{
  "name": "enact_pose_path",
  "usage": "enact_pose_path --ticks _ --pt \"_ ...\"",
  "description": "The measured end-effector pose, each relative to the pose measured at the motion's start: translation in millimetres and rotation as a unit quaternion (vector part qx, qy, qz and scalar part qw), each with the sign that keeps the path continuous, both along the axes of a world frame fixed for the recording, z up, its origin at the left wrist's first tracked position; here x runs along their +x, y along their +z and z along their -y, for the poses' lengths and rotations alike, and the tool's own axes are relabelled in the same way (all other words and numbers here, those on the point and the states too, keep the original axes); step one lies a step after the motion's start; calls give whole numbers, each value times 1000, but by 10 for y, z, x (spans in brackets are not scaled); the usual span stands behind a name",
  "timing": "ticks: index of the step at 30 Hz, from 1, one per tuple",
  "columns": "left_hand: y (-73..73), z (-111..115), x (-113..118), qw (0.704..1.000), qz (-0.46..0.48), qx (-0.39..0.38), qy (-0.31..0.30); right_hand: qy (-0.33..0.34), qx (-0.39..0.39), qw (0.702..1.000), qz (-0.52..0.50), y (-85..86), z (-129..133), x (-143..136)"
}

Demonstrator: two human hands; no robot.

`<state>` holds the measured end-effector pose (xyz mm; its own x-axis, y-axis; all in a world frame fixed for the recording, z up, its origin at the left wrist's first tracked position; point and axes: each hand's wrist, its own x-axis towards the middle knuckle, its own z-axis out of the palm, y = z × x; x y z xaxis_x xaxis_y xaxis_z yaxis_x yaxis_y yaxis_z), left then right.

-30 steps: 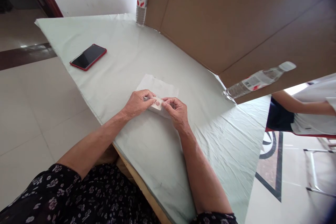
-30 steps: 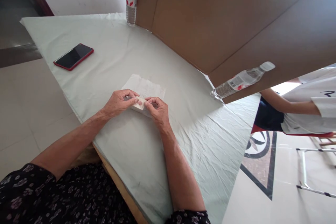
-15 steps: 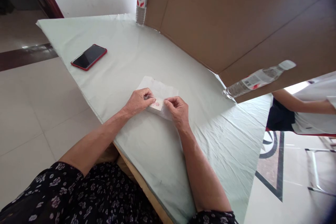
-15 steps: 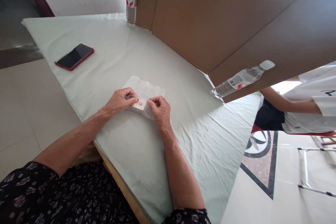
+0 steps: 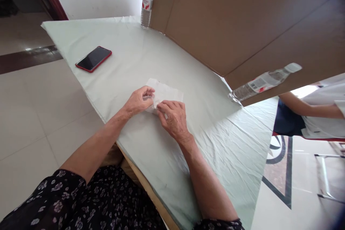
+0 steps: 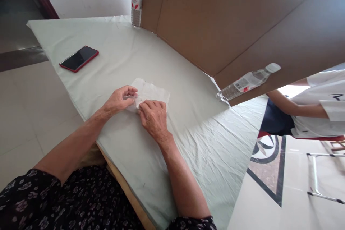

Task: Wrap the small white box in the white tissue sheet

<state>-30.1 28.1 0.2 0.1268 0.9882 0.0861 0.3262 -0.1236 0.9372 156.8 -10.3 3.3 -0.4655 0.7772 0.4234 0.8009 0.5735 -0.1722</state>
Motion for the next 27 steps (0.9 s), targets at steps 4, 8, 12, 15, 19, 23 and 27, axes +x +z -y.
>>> enact_pose_path --ticks 4,8,12,15,19,23,27 --pt "19 16 -153 991 -126 -5 36 -4 2 1000 31 -11 14 -23" --pt "88 13 -236 968 -240 -19 69 -20 22 998 60 -50 23 -66" --pt "171 30 -262 936 -337 -70 74 -25 39 995 84 -68 22 -91" --pt "195 35 -266 924 -363 -101 64 -29 48 995 89 -67 21 -100" --pt "184 -1 -239 922 -364 -118 54 -30 52 994 92 -63 18 -109" --pt "153 -31 -170 949 -258 -174 56 -33 50 993 99 -55 12 -122" --pt "113 -20 -114 972 -109 -191 86 -34 40 994 100 -46 5 -134"
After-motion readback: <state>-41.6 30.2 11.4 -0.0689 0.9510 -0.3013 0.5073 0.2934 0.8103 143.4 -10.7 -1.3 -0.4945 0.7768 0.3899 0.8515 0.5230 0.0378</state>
